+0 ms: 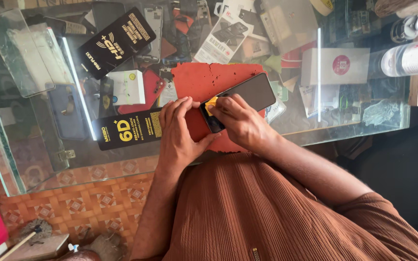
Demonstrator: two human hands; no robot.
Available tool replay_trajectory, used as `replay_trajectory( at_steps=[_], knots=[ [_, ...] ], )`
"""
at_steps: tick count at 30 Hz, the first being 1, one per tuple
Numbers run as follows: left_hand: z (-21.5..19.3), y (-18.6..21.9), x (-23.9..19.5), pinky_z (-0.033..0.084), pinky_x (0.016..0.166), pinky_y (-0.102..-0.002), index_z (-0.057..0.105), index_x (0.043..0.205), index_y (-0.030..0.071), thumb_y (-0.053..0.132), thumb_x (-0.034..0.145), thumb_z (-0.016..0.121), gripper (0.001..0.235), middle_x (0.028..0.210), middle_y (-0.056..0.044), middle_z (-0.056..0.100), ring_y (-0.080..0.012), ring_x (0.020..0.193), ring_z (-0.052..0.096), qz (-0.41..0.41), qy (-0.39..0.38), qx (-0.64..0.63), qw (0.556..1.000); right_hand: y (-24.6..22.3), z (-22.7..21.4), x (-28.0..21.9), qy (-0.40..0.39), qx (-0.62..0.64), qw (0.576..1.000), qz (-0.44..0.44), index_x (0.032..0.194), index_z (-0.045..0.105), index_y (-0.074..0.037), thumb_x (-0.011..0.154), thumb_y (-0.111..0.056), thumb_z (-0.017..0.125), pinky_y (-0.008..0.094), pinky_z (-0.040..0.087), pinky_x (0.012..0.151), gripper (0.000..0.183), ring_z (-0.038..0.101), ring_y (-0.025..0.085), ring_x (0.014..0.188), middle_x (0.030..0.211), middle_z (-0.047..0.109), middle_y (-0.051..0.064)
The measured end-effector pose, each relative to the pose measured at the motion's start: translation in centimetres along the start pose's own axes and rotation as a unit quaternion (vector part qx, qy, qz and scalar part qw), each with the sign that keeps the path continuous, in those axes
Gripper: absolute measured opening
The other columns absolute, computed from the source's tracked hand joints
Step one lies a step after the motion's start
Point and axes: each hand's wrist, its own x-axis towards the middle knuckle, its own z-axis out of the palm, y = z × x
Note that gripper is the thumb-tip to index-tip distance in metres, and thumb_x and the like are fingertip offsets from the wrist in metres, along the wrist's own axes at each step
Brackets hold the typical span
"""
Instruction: The person wipes the front screen and back of a smartphone with a yellow cloth. They handle a screen protector package and a spray bottle, then wipe the back of a second smartphone with the cloth.
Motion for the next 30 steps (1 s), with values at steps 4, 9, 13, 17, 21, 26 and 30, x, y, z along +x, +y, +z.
replay_trajectory(
  at_steps=[4,9,13,17,21,26,30],
  knots=[
    [0.0,0.0,0.1,0.032,0.120,-0.052,0.036,0.147,-0.003,0.032,0.073,0.095,0.101,0.137,-0.013,0.061,-0.0335,0.136,0.048,0.006,0.001,-0.007,1.000,1.3,-2.9,0.7,0.038,-0.054,0.997,0.040,0.120,0.068,0.005,0.081,0.013,0.061,0.044,0.052,0.090,0.041,0.060,0.037,0.100,0.115,0.060,0.019],
    [0.1,-0.1,0.1,0.031,0.122,-0.051,0.035,0.146,-0.001,0.026,0.071,0.097,0.101,0.139,-0.013,0.060,-0.0342,0.136,0.049,0.006,-0.010,-0.030,0.999,0.4,-1.3,0.8,0.037,-0.082,0.994,0.056,0.123,0.066,0.007,0.081,0.013,0.060,0.045,0.053,0.091,0.043,0.059,0.038,0.102,0.113,0.058,0.020],
    [0.0,0.0,-0.1,0.033,0.121,-0.050,0.035,0.146,0.001,0.022,0.070,0.097,0.100,0.139,-0.012,0.061,-0.0344,0.135,0.051,0.003,-0.001,-0.021,1.000,-0.8,0.2,0.4,-0.023,-0.017,0.999,-0.021,0.124,0.066,0.008,0.076,0.008,0.064,0.044,0.053,0.091,0.048,0.060,0.038,0.102,0.116,0.060,0.020],
    [-0.2,0.0,0.0,0.033,0.121,-0.051,0.034,0.146,0.001,0.024,0.069,0.099,0.103,0.138,-0.011,0.061,-0.0337,0.133,0.052,0.014,0.010,-0.038,0.999,0.2,-2.0,-0.4,-0.100,0.034,0.988,-0.113,0.122,0.067,0.007,0.071,0.004,0.069,0.043,0.054,0.090,0.052,0.061,0.036,0.104,0.117,0.062,0.018],
    [-0.1,-0.2,0.1,0.033,0.121,-0.051,0.034,0.147,0.000,0.025,0.070,0.099,0.103,0.138,-0.011,0.061,-0.0332,0.133,0.052,0.023,0.011,-0.043,0.999,1.1,-3.1,-0.6,-0.061,-0.031,0.996,-0.062,0.118,0.070,0.001,0.077,0.009,0.070,0.040,0.056,0.092,0.042,0.062,0.031,0.106,0.116,0.063,0.014],
    [0.0,-0.4,-0.2,0.034,0.120,-0.050,0.035,0.147,0.001,0.023,0.070,0.097,0.101,0.139,-0.011,0.062,-0.0324,0.134,0.053,0.018,0.005,-0.032,0.999,0.0,-1.1,-0.7,-0.060,0.014,0.993,-0.104,0.116,0.069,0.005,0.073,0.002,0.071,0.042,0.056,0.091,0.043,0.063,0.034,0.104,0.115,0.062,0.016],
    [-0.2,-0.3,-0.3,0.035,0.121,-0.050,0.035,0.147,0.001,0.023,0.072,0.097,0.100,0.140,-0.012,0.062,-0.0319,0.135,0.054,0.028,0.007,-0.040,0.999,-0.3,-1.3,-1.0,-0.078,-0.027,0.989,-0.122,0.118,0.069,0.005,0.077,-0.004,0.072,0.042,0.054,0.089,0.043,0.062,0.031,0.104,0.114,0.062,0.016]
  ],
)
